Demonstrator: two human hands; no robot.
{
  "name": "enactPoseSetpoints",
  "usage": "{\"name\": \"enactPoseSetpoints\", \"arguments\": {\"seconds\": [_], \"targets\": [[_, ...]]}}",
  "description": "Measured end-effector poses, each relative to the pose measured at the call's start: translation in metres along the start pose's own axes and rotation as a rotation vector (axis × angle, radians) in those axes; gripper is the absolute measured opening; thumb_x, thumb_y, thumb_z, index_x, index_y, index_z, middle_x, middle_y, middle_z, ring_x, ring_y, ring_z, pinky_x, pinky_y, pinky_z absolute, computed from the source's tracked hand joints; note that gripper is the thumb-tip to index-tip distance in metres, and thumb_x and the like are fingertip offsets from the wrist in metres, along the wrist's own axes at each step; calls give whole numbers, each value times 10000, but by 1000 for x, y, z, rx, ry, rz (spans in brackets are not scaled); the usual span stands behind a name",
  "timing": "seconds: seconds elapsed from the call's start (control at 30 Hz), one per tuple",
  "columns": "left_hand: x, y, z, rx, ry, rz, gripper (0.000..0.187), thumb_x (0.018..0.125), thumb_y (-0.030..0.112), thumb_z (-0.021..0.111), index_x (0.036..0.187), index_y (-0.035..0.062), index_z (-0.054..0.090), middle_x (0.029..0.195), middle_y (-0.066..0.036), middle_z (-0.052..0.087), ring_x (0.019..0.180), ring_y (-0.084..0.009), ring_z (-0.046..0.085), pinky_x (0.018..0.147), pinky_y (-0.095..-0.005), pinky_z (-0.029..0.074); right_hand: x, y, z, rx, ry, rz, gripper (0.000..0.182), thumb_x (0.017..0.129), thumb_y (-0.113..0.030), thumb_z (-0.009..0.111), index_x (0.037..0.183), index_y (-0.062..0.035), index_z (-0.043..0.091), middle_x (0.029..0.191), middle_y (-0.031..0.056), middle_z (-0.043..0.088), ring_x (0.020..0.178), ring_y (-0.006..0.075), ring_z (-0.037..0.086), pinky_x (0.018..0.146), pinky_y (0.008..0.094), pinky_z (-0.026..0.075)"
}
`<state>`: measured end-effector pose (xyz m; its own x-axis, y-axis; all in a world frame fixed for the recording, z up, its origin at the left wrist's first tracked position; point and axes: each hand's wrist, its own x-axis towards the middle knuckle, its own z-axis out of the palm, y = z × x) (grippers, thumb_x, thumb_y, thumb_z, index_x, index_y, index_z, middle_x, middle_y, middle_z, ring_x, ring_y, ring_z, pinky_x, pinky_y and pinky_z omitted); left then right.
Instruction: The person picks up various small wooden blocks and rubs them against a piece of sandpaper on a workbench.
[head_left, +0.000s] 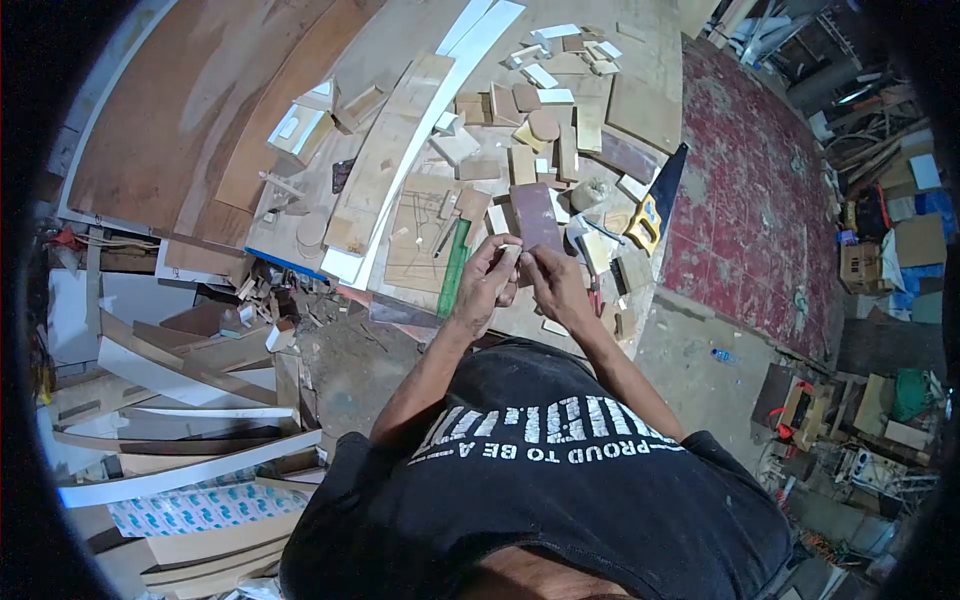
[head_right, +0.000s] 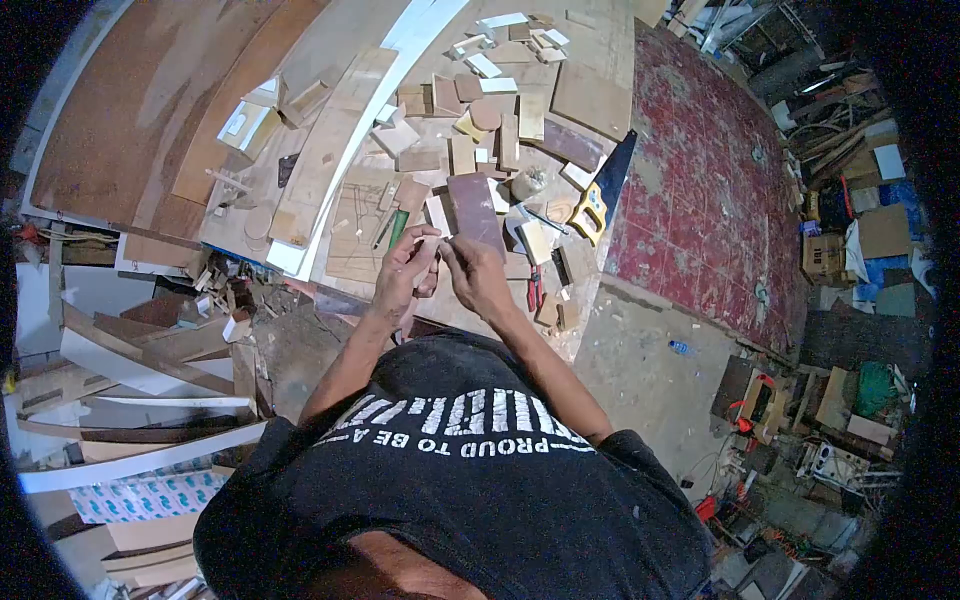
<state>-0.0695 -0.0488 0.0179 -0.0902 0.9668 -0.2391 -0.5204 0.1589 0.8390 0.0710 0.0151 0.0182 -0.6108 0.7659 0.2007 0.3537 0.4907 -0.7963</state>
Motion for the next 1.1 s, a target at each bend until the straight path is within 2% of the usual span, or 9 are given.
{"name": "enactPoseSetpoints", "arguments": {"seconds": [0.1,0.17,0.37,0.5,0.57,0.6,0.83,0.97,1.1], "targets": [[1,-18,-3,0,59,-13,164,993,143,501,1142,93,549,725,35,474,509,-10,359,442,-177,299,-10,7,10,-24,7,-15,101,890,-74,563,873,19,528,763,240,579,688,441,574,594,498,421],[5,-26,0,360,66,113,180,1001,151,491,1150,71,552,760,37,507,530,0,379,445,-181,307,-12,8,2,-217,-97,-14,85,879,-67,552,875,15,530,781,232,595,711,441,589,605,510,440],[2,-2,12,132,109,84,156,1008,168,471,1115,101,562,690,76,452,525,1,347,443,-181,257,9,-12,-17,-67,-72,-141,63,852,-40,557,881,10,531,767,222,589,672,426,584,588,479,452],[2,-11,2,194,145,1,161,1005,170,476,1106,89,570,680,69,469,583,-6,402,500,-182,309,-4,3,9,-64,-13,-22,66,848,-31,557,879,20,529,774,230,577,694,438,578,587,489,432],[8,-26,-2,620,112,381,206,1004,202,484,1091,45,583,691,25,523,625,-73,504,535,-250,423,-9,5,10,-173,-5,-22,80,770,56,534,842,23,527,711,208,537,621,391,545,554,446,417],[2,-14,3,684,128,258,231,1006,199,473,1097,13,575,721,7,557,658,-111,542,623,-281,461,-7,2,4,-178,-8,-18,80,770,56,534,842,23,527,711,208,537,621,391,545,554,446,417],[6,-13,-5,474,154,161,232,1001,218,482,1096,33,584,726,28,504,614,-64,414,547,-252,374,1,0,5,-15,-17,-68,56,837,2,549,877,36,530,769,238,566,710,442,564,623,485,432],[1,-12,-4,798,89,368,231,997,214,484,1122,42,574,739,19,541,648,-116,504,590,-296,431,-2,0,-3,-85,-49,-120,140,738,78,517,871,37,528,709,199,537,672,384,565,617,427,454],[3,-12,-5,466,109,281,210,996,176,480,1103,22,576,724,31,524,621,-106,501,565,-285,434,2,-2,-7,6,-76,-69,149,719,56,530,846,-20,548,722,176,540,657,359,554,596,403,436]]}}
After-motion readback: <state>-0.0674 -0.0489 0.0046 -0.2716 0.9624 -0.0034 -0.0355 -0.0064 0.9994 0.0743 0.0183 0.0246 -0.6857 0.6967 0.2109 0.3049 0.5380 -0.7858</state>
